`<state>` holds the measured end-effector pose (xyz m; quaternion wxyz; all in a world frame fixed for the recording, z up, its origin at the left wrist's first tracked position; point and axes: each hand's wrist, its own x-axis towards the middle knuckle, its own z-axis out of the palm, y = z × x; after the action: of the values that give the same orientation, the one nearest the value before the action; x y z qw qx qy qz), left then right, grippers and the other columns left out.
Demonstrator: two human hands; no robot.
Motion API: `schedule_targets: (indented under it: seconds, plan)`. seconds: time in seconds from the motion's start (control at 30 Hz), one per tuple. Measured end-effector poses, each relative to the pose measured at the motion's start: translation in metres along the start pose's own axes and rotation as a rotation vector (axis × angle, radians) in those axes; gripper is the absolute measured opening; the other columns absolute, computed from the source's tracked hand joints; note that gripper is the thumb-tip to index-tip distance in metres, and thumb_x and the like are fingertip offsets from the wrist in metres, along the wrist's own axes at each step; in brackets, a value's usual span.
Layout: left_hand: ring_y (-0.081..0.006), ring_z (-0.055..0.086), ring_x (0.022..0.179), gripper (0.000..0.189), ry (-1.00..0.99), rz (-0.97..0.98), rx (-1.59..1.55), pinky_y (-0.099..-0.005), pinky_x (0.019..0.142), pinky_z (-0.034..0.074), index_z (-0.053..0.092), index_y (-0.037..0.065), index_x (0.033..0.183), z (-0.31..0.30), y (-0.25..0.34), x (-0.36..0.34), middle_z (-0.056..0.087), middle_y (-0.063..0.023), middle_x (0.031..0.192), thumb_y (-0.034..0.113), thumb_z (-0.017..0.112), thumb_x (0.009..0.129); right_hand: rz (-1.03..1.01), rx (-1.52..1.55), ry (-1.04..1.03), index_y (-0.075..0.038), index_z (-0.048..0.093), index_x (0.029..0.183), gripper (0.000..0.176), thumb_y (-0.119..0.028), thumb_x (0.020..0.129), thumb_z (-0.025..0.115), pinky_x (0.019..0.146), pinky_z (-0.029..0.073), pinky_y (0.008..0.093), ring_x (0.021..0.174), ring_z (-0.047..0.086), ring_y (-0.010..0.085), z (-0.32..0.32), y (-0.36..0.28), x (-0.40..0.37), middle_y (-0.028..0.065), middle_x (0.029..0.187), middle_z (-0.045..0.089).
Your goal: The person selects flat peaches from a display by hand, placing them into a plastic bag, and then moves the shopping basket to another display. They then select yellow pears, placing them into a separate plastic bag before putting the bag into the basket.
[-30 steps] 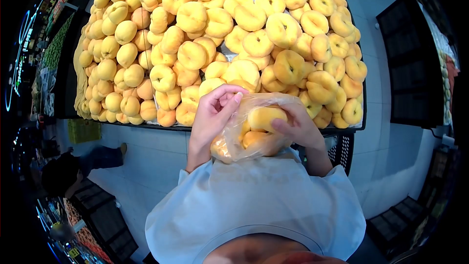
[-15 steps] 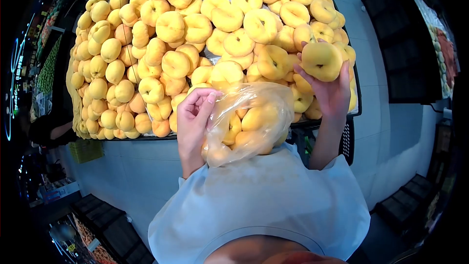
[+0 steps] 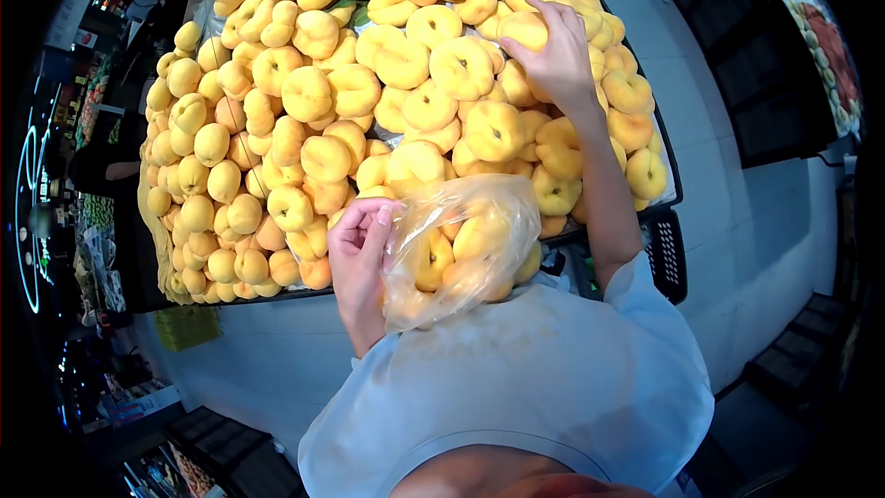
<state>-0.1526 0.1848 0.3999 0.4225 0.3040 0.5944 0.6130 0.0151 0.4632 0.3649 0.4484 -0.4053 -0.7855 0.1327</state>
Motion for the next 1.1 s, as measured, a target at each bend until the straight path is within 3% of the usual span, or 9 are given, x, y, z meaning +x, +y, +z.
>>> schedule_targets:
  seconds: [0.23,0.4,0.77,0.83,0.9,0.97,1.03,1.1]
  plan:
    - [0.0012,0.037,0.048,0.011,-0.013,-0.022,-0.017,-0.0154,0.042,0.026,0.064,0.001,0.095,0.005,-0.001,0.0,0.051,0.006,0.061,0.01,0.058,0.092,0.185,0.013,-0.003,0.004,0.057,0.117,0.059,-0.03,0.071,0.075,0.093,0.043,0.0417,0.106,0.05,0.037,0.039,0.0,0.035,0.0243,0.111,0.054]
    - [0.0015,0.038,0.049,0.011,-0.017,-0.021,-0.051,-0.0147,0.041,0.027,0.064,0.001,0.096,-0.003,0.001,-0.001,0.051,0.0061,0.062,0.01,0.059,0.092,0.253,-0.111,-0.08,0.003,0.059,0.114,0.055,-0.031,0.073,0.074,0.091,0.042,0.0415,0.104,0.051,0.0348,0.056,-0.016,0.032,0.0204,0.109,0.054]
    - [0.0002,0.034,0.044,0.011,-0.03,-0.01,-0.111,-0.0168,0.04,0.023,0.062,0.0,0.094,-0.001,0.006,-0.002,0.048,0.0056,0.057,0.01,0.058,0.092,0.172,-0.016,-0.131,0.003,0.057,0.114,0.044,-0.029,0.085,0.064,0.097,0.039,0.0421,0.114,0.049,0.0344,0.05,-0.021,0.01,0.0228,0.118,0.052]
    - [0.0004,0.034,0.045,0.011,-0.039,-0.008,-0.123,-0.0168,0.04,0.023,0.062,0.0,0.095,-0.001,0.009,-0.002,0.048,0.0057,0.057,0.01,0.057,0.092,0.16,-0.03,-0.047,0.003,0.057,0.115,0.041,-0.027,0.087,0.061,0.097,0.038,0.0415,0.111,0.05,0.0343,0.03,-0.037,0.007,0.0206,0.118,0.052]
    - [0.0,0.038,0.046,0.013,-0.058,-0.026,-0.112,-0.0166,0.041,0.027,0.061,0.0,0.097,-0.003,0.008,-0.001,0.047,0.006,0.058,0.012,0.057,0.093,0.054,0.087,0.091,0.003,0.06,0.105,0.029,-0.02,0.088,0.061,0.088,0.044,0.0382,0.1,0.056,0.0299,-0.01,-0.075,0.0,0.0172,0.11,0.057]
    - [-0.0001,0.038,0.045,0.013,-0.057,-0.002,-0.104,-0.0168,0.04,0.027,0.061,0.0,0.098,-0.002,0.009,0.002,0.047,0.0057,0.058,0.012,0.056,0.093,0.112,0.238,-0.002,0.001,0.06,0.094,0.015,-0.011,0.087,0.061,0.072,0.048,0.0337,0.081,0.06,0.0235,-0.051,-0.107,-0.012,0.012,0.096,0.062]
    - [-0.0002,0.037,0.044,0.014,-0.053,-0.007,-0.128,-0.0172,0.039,0.026,0.061,0.0,0.098,-0.001,0.012,0.003,0.048,0.0052,0.058,0.012,0.056,0.094,0.127,0.525,-0.28,0.0,0.059,0.087,0.009,-0.009,0.085,0.063,0.058,0.047,0.0312,0.066,0.058,0.0195,-0.082,-0.124,-0.042,0.0071,0.084,0.062]
    - [-0.0001,0.037,0.043,0.014,-0.065,0.001,-0.167,-0.0172,0.039,0.026,0.061,0.0,0.099,0.002,0.014,0.005,0.048,0.005,0.058,0.012,0.056,0.094,-0.211,0.523,-0.598,-0.002,0.06,0.084,0.01,-0.012,0.085,0.064,0.054,0.047,0.0321,0.063,0.059,0.0201,-0.096,-0.144,-0.063,0.0049,0.079,0.061]
